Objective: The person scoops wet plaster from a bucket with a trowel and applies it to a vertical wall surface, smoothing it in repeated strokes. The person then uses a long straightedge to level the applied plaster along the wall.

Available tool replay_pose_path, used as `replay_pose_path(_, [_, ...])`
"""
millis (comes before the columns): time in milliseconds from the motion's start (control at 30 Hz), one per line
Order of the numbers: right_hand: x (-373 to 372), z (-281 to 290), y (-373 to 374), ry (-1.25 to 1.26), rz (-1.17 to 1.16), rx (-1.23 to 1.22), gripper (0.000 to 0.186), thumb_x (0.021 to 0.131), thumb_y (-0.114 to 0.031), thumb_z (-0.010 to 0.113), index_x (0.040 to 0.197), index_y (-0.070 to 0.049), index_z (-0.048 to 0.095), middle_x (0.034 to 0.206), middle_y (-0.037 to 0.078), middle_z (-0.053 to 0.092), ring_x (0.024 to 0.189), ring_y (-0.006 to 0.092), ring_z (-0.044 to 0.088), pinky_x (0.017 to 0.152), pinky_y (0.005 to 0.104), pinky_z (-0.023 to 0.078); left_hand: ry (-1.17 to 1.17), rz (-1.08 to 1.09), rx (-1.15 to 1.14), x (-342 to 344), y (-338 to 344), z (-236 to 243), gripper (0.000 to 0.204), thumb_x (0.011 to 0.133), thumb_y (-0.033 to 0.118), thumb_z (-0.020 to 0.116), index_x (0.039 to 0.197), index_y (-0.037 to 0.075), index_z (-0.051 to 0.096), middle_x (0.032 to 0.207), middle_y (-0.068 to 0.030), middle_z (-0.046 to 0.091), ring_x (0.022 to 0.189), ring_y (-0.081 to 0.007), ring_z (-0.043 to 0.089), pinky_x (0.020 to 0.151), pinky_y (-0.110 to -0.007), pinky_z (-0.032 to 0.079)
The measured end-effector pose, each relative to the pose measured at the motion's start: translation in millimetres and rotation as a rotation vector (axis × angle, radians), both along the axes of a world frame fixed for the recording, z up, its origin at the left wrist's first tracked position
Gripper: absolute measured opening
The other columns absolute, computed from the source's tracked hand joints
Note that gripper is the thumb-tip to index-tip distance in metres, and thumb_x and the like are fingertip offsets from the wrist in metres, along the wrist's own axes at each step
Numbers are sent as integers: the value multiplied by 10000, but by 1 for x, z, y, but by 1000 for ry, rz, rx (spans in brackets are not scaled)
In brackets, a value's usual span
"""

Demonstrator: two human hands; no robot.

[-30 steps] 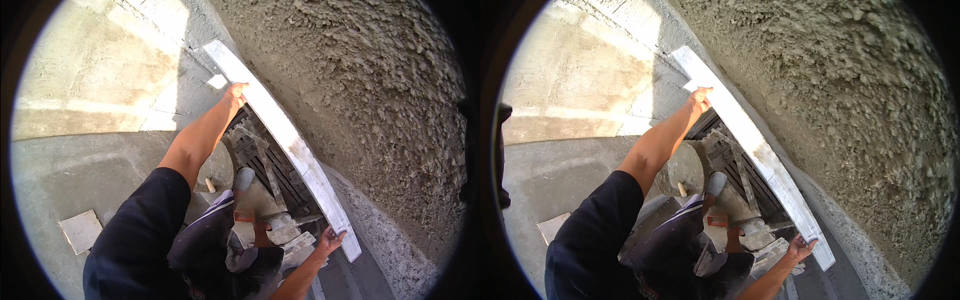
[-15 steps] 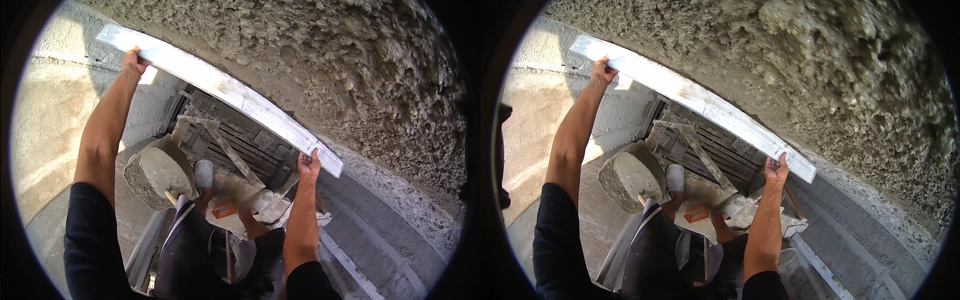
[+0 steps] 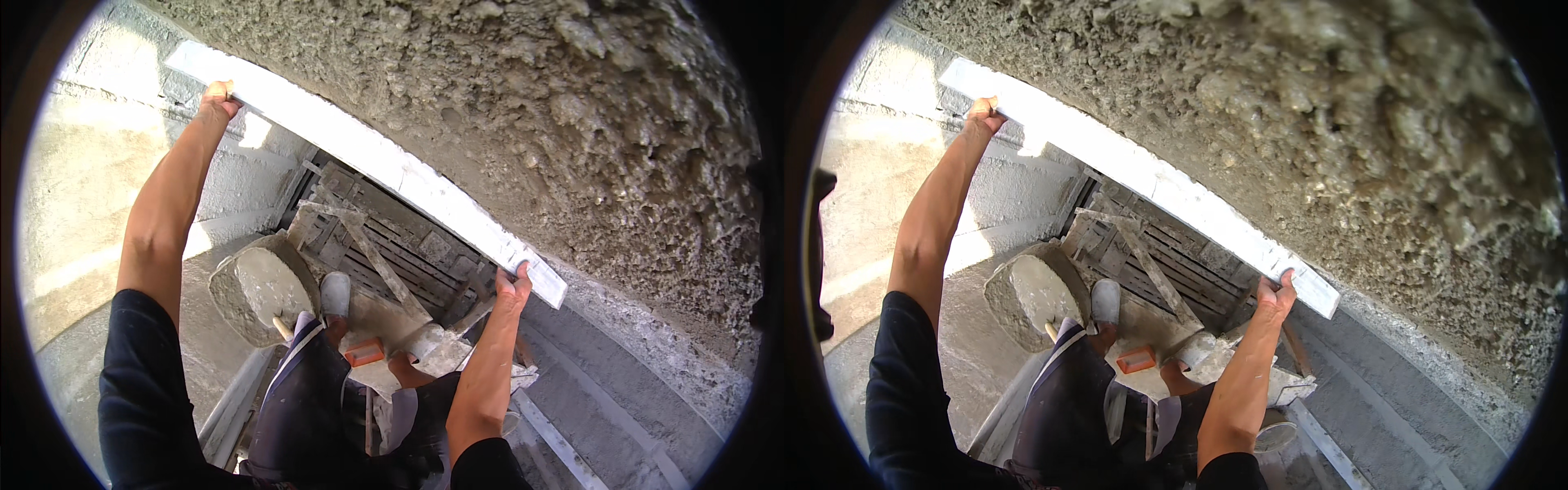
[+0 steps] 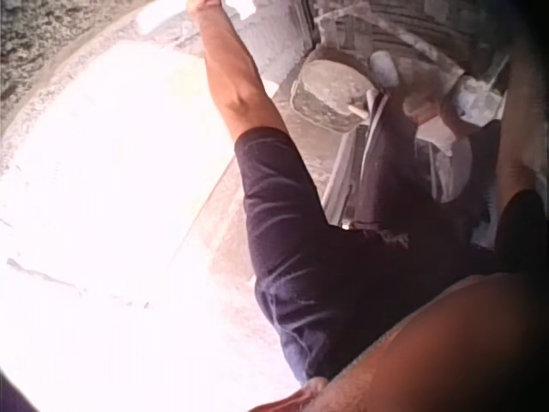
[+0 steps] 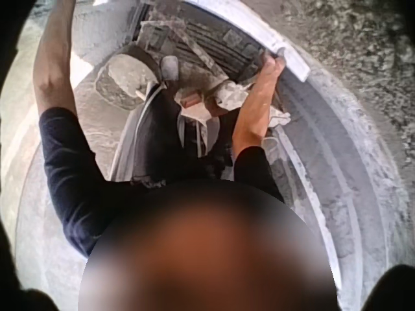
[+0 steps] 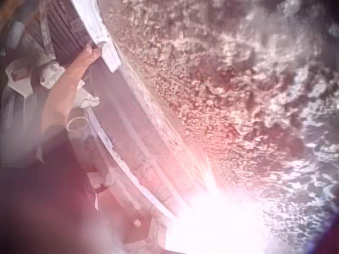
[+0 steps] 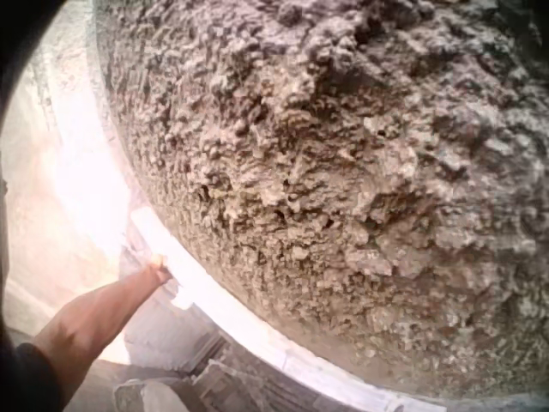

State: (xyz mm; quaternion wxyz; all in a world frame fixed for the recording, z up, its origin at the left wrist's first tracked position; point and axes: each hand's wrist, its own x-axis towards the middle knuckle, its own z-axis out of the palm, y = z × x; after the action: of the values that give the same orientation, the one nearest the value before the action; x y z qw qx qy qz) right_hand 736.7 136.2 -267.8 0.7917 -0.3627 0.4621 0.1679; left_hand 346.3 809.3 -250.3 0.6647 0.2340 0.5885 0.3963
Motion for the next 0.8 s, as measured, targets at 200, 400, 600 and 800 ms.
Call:
replay_pose_path(200, [-2,67,7,-45,-14,-46,365,986,-121,658,1335,-45,584,1329,107,643,1235,306,608,1090,562,473,-21,-19,-37,-1,-7,76,347,947,-19,577,1294,5,587,1239,-158,679,1179,-326,646,1052,-556,522])
replay_pose_path(400, [0,140,-1,-60,-35,-59,357,979,-108,670,1322,-41,595,1281,99,667,1212,308,622,1081,565,482,-34,83,-75,-2,-8,123,369,932,-56,582,1287,40,593,1269,-139,660,1202,-326,633,1070,-587,503])
replay_pose_path(600, [-10,148,11,-78,-6,-85,367,980,-111,666,1332,-47,585,1291,109,665,1215,315,622,1060,601,496,-43,118,-19,-2,-24,156,293,956,16,626,1247,28,594,1189,-137,664,1117,-318,647,1035,-615,507])
replay_pose_path(800, [-6,158,-5,-73,-26,-44,390,964,-132,682,1336,-60,589,1316,117,652,1229,337,613,1059,599,494,-49,193,-19,21,-31,180,328,955,64,667,1270,17,589,1231,-137,660,1136,-333,639,1053,-601,498])
